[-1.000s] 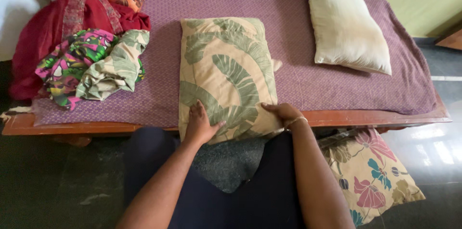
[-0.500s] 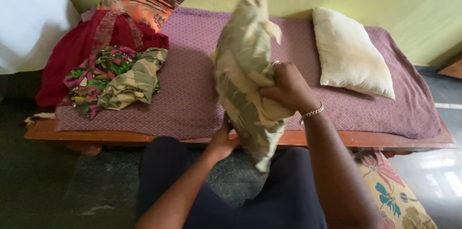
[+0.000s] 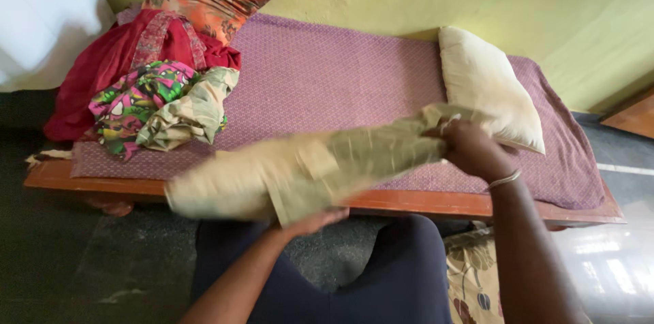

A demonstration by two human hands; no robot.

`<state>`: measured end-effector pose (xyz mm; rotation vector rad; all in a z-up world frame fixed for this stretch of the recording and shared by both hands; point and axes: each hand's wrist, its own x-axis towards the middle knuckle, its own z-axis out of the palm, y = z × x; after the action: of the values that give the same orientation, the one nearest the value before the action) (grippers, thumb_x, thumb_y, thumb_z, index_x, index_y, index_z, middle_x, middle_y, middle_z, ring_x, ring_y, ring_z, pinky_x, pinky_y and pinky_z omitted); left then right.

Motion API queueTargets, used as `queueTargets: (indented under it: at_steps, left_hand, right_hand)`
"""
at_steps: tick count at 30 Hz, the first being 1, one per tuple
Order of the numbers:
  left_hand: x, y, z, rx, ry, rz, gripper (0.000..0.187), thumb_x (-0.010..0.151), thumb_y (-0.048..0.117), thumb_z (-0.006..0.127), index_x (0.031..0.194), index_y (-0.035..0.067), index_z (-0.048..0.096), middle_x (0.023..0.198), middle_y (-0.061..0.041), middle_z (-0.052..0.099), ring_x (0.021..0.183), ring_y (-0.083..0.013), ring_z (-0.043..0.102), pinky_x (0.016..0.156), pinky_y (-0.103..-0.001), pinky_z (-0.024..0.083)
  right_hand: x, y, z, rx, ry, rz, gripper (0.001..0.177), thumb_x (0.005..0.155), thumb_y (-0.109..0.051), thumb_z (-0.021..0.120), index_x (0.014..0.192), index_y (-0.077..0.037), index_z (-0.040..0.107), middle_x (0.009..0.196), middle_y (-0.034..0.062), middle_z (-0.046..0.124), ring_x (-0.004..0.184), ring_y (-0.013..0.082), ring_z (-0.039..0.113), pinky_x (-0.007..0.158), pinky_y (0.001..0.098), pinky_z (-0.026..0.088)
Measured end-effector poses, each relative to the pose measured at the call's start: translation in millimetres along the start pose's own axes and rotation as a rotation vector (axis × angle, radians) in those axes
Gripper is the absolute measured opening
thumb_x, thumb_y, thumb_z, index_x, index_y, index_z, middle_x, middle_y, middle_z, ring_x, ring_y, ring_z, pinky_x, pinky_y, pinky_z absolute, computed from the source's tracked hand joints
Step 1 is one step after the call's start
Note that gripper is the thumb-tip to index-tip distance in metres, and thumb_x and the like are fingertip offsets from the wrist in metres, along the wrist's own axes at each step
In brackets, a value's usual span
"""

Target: The person puts a pillowcase on a pillow by hand. They align the corners, insert the pillow, and smooth the fabric. The person then zips the pillowcase closed and places the finished pillow on the bed.

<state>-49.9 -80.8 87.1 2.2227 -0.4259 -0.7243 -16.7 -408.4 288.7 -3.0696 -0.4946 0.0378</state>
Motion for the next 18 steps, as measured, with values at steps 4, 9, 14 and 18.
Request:
queueTargets:
  at_steps: [4, 9, 14, 18]
  left_hand:
    - [-28.1, -1.7, 2.4, 0.377, -0.092, 0.248, 0.104, 0.087, 0.074, 0.060, 0.156, 0.002, 0.030, 0.165, -0.024, 0.024, 0.153, -0.0409, 0.022, 0.122, -0.050, 0.023]
    - [-99.1, 61.2, -25.5, 0.283, -0.104, 0.420, 0.086, 0.084, 0.055, 0.075, 0.141, -0.004, 0.049, 0.142, -0.026, 0.052, 0.133, -0.0407, 0.050, 0.111, -0.045, 0.040]
    - [-161.2, 102.4, -55.4, 0.368, 0.217, 0.628, 0.038, 0.092, 0.042, 0.076, 0.099, 0.005, 0.071, 0.100, -0.012, 0.074, 0.098, -0.0299, 0.073, 0.089, -0.041, 0.057]
    - [-143.4, 74.5, -85.5, 0.735, 0.744, 0.619, 0.037, 0.082, 0.032, 0.074, 0.112, 0.009, 0.071, 0.119, -0.013, 0.071, 0.117, -0.0295, 0.065, 0.098, -0.049, 0.053]
  right_hand:
    - [-17.3, 12.0, 37.2, 0.071, 0.019, 0.036, 0.040, 0.079, -0.011, 0.074, 0.118, -0.020, 0.077, 0.102, 0.0109, 0.075, 0.098, 0.0300, 0.070, 0.089, 0.0434, 0.054]
    - [-58.8, 9.0, 36.9, 0.165, 0.070, 0.000, 0.051, 0.069, -0.006, 0.077, 0.118, -0.018, 0.076, 0.106, 0.0113, 0.076, 0.102, 0.0338, 0.069, 0.091, 0.0447, 0.054]
    - [-83.9, -4.6, 9.5, 0.167, -0.057, 0.077, 0.063, 0.067, -0.015, 0.085, 0.128, -0.023, 0.071, 0.106, 0.0101, 0.076, 0.102, 0.0305, 0.070, 0.091, 0.0442, 0.053]
    - [-85.7, -19.1, 13.2, 0.209, -0.252, 0.240, 0.060, 0.076, -0.026, 0.087, 0.133, -0.028, 0.066, 0.109, 0.0040, 0.078, 0.102, 0.0222, 0.073, 0.097, 0.0383, 0.055]
